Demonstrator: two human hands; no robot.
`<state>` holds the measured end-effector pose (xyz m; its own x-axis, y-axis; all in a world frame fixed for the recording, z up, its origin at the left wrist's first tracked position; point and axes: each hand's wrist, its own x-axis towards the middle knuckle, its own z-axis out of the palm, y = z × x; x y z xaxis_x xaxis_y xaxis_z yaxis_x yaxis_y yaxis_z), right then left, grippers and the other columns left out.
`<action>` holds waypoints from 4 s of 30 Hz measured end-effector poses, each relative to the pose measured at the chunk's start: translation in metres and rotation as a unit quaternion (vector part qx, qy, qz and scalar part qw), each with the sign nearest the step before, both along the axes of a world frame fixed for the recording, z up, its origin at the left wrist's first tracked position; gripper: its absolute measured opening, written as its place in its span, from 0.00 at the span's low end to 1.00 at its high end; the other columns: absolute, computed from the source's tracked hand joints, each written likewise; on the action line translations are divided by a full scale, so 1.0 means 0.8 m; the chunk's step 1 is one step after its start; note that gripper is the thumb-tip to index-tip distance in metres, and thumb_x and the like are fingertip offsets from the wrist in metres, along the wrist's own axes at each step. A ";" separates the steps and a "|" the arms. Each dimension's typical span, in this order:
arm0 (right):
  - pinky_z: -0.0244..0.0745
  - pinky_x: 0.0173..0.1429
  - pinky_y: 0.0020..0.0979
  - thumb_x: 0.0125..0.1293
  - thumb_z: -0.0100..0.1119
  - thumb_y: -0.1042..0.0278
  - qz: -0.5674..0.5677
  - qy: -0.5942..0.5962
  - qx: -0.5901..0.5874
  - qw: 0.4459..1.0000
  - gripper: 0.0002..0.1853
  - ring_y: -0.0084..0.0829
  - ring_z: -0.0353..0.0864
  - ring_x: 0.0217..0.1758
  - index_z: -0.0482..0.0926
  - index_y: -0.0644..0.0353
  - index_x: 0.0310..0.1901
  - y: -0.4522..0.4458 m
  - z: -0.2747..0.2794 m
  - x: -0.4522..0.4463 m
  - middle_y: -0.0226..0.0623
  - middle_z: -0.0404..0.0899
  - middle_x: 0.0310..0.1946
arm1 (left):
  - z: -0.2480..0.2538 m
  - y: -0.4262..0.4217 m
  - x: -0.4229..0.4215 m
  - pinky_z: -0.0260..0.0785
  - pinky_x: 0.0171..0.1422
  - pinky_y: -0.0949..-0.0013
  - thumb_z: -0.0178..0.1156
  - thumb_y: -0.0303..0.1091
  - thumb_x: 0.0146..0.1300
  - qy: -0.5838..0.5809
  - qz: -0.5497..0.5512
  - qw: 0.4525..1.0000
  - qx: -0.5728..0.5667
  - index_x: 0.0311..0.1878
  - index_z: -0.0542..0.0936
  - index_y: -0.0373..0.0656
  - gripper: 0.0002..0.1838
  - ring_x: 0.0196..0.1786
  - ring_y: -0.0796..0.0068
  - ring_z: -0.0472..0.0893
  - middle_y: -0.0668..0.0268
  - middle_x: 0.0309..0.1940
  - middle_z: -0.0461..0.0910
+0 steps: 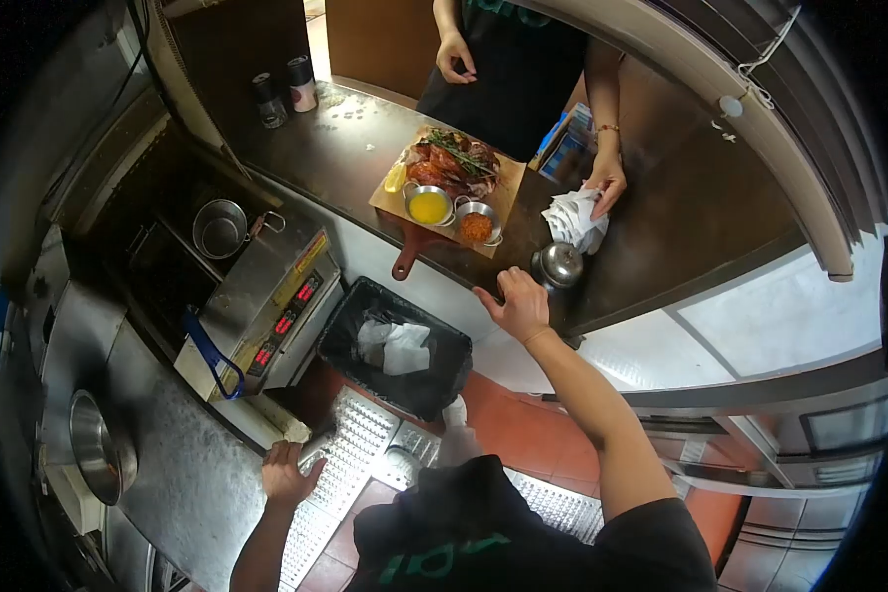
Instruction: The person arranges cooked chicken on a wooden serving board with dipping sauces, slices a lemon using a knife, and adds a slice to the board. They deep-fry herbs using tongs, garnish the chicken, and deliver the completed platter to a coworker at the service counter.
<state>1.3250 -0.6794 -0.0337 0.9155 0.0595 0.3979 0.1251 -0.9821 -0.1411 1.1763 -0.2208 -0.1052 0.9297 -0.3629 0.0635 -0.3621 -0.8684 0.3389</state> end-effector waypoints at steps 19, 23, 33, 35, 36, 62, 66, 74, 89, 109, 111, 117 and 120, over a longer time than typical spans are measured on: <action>0.74 0.34 0.39 0.59 0.59 0.45 -0.009 0.036 0.018 0.999 0.23 0.41 0.77 0.33 0.70 0.60 0.25 -0.003 0.000 0.002 0.40 0.71 0.28 | 0.005 -0.005 0.001 0.71 0.43 0.55 0.67 0.43 0.49 -0.015 0.024 1.000 0.003 0.29 0.75 0.39 0.17 0.38 0.55 0.76 0.57 0.29 0.77; 0.73 0.33 0.39 0.59 0.59 0.45 -0.013 0.033 0.011 0.999 0.23 0.40 0.77 0.33 0.70 0.60 0.25 -0.002 -0.001 0.002 0.40 0.71 0.28 | 0.002 -0.004 0.001 0.71 0.42 0.56 0.67 0.43 0.49 -0.030 0.026 0.999 -0.003 0.27 0.75 0.39 0.16 0.38 0.56 0.77 0.57 0.28 0.77; 0.70 0.28 0.38 0.60 0.60 0.56 0.012 0.045 0.231 0.972 0.34 0.39 0.78 0.20 0.62 0.59 0.66 0.088 0.079 0.023 0.36 0.74 0.14 | -0.008 0.002 -0.006 0.72 0.43 0.57 0.64 0.48 0.51 -0.019 0.052 0.998 0.019 0.28 0.77 0.37 0.19 0.39 0.57 0.78 0.55 0.30 0.79; 0.72 0.34 0.44 0.60 0.56 0.53 -0.036 0.110 0.234 0.965 0.36 0.46 0.79 0.24 0.58 0.61 0.67 0.112 0.074 0.054 0.41 0.79 0.20 | -0.007 0.002 -0.008 0.72 0.43 0.57 0.64 0.48 0.51 -0.012 0.058 0.998 0.030 0.28 0.77 0.37 0.20 0.39 0.57 0.78 0.54 0.30 0.79; 0.72 0.36 0.46 0.60 0.56 0.53 -0.058 0.112 0.230 0.965 0.37 0.49 0.80 0.26 0.58 0.62 0.67 0.119 0.056 0.070 0.42 0.80 0.22 | -0.006 0.002 -0.007 0.72 0.44 0.57 0.64 0.48 0.51 -0.005 0.061 0.997 0.036 0.28 0.78 0.37 0.20 0.40 0.56 0.78 0.54 0.29 0.79; 0.60 0.58 0.42 0.52 0.64 0.55 0.152 -0.084 -0.115 0.978 0.18 0.39 0.68 0.56 0.79 0.58 0.41 0.103 0.120 0.220 0.40 0.75 0.46 | 0.003 -0.001 -0.011 0.73 0.40 0.58 0.64 0.49 0.51 -0.010 0.091 0.996 0.020 0.27 0.78 0.36 0.21 0.37 0.57 0.78 0.54 0.26 0.77; 0.55 0.63 0.46 0.53 0.62 0.44 0.126 -0.045 -0.195 0.972 0.25 0.38 0.67 0.59 0.79 0.56 0.45 0.117 0.103 0.284 0.39 0.76 0.46 | 0.005 0.001 -0.007 0.73 0.39 0.57 0.65 0.47 0.49 -0.024 0.090 0.996 0.014 0.29 0.79 0.37 0.19 0.36 0.55 0.79 0.53 0.26 0.77; 0.55 0.63 0.45 0.55 0.57 0.38 0.032 0.187 -0.240 0.952 0.27 0.38 0.70 0.59 0.84 0.56 0.41 0.119 0.077 0.372 0.42 0.80 0.46 | 0.000 0.005 -0.005 0.73 0.38 0.59 0.66 0.48 0.49 -0.027 0.084 0.996 0.010 0.30 0.78 0.36 0.21 0.34 0.57 0.77 0.55 0.25 0.76; 0.61 0.56 0.43 0.48 0.65 0.44 0.150 0.241 -0.337 0.898 0.21 0.39 0.75 0.50 0.84 0.55 0.33 0.124 0.088 0.359 0.38 0.82 0.38 | 0.016 0.000 0.001 0.73 0.39 0.57 0.65 0.48 0.49 0.024 0.088 0.996 0.014 0.28 0.76 0.37 0.20 0.36 0.56 0.77 0.55 0.25 0.76; 0.69 0.51 0.38 0.56 0.61 0.67 0.279 0.044 -0.003 0.959 0.06 0.43 0.73 0.46 0.77 0.60 0.29 0.133 0.101 0.048 0.41 0.76 0.36 | 0.014 0.000 -0.013 0.72 0.45 0.60 0.59 0.53 0.55 0.022 0.114 0.993 0.037 0.28 0.79 0.37 0.24 0.41 0.60 0.77 0.56 0.24 0.78; 0.71 0.47 0.38 0.55 0.62 0.68 0.264 0.063 0.011 0.962 0.08 0.43 0.73 0.44 0.76 0.60 0.33 0.100 0.049 0.016 0.41 0.76 0.37 | 0.008 0.005 -0.015 0.72 0.46 0.61 0.57 0.55 0.56 0.020 0.098 0.994 0.044 0.29 0.78 0.37 0.25 0.43 0.60 0.78 0.55 0.28 0.79; 0.67 0.54 0.41 0.53 0.66 0.66 0.048 0.012 -0.024 0.998 0.21 0.46 0.68 0.52 0.72 0.65 0.46 0.013 0.020 -0.026 0.46 0.71 0.48 | 0.001 0.007 -0.015 0.73 0.44 0.59 0.58 0.54 0.55 0.007 0.077 0.997 0.028 0.28 0.79 0.36 0.25 0.39 0.58 0.79 0.54 0.27 0.79; 0.61 0.60 0.43 0.51 0.67 0.65 0.057 0.026 -0.068 0.996 0.25 0.46 0.66 0.55 0.69 0.64 0.48 0.005 0.015 -0.030 0.47 0.68 0.52 | 0.009 0.001 -0.012 0.72 0.47 0.59 0.57 0.55 0.57 0.017 0.087 0.996 0.023 0.27 0.78 0.35 0.26 0.40 0.56 0.78 0.53 0.25 0.78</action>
<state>1.3014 -0.6757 -0.0213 0.9186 0.2142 0.3323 0.2330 -0.9723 -0.0175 1.1668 -0.2202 -0.0984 0.9801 -0.1978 0.0186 -0.1939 -0.9321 0.3059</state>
